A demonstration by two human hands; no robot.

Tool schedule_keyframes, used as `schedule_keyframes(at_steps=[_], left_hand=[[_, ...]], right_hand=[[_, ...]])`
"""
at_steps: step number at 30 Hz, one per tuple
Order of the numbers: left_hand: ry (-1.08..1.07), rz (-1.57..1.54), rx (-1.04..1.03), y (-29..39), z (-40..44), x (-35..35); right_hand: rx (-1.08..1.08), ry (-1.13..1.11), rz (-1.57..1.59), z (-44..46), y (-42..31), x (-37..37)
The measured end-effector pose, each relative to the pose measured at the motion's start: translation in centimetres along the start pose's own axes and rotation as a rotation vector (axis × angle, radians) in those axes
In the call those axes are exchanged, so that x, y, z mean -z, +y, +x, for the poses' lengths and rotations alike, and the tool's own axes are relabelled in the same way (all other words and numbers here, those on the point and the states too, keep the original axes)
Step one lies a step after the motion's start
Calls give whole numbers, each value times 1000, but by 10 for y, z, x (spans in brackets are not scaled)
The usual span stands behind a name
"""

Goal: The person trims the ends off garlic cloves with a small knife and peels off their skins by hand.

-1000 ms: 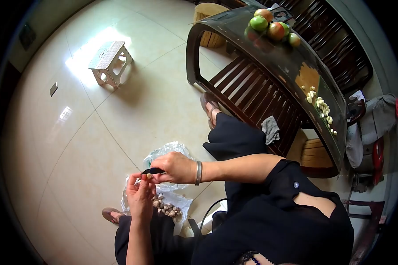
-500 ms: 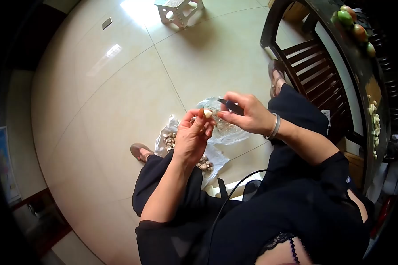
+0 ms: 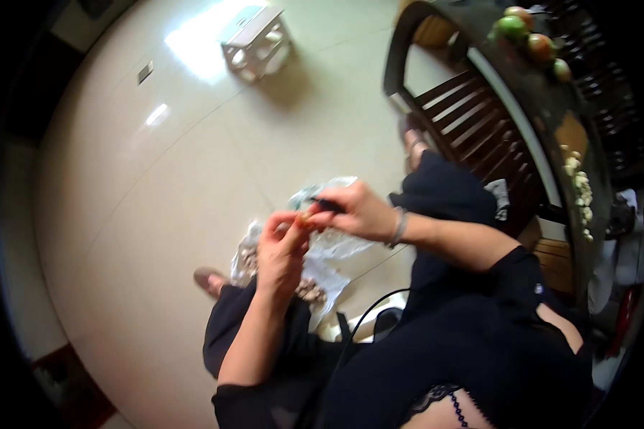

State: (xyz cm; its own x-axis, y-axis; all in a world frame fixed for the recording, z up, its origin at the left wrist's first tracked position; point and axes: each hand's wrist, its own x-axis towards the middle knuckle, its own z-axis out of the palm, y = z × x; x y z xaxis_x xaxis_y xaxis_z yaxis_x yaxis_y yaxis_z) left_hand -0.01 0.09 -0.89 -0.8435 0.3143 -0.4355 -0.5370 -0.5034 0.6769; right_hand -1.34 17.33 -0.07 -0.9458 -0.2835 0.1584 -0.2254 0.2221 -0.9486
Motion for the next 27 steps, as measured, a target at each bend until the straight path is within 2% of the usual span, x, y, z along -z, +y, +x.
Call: schedule_keyframes(at_steps=[8, 14, 16, 19, 23, 27], left_hand=[[2, 36, -13, -4, 3, 6], [33, 45, -12, -6, 2, 4], [1, 93, -17, -3, 2, 5], [-8, 147, -31, 1, 1, 0], [-20, 216, -78, 2, 1, 0], [-17, 257, -181, -2, 1, 2]], right_hand=[[132, -70, -212, -4, 9, -1], [101, -75, -293, -5, 3, 0], [-35, -88, -163, -2, -2, 3], [-65, -52, -24, -1, 3, 1], [-69, -91, -102, -1, 4, 0], [-135, -76, -5, -1, -2, 1]])
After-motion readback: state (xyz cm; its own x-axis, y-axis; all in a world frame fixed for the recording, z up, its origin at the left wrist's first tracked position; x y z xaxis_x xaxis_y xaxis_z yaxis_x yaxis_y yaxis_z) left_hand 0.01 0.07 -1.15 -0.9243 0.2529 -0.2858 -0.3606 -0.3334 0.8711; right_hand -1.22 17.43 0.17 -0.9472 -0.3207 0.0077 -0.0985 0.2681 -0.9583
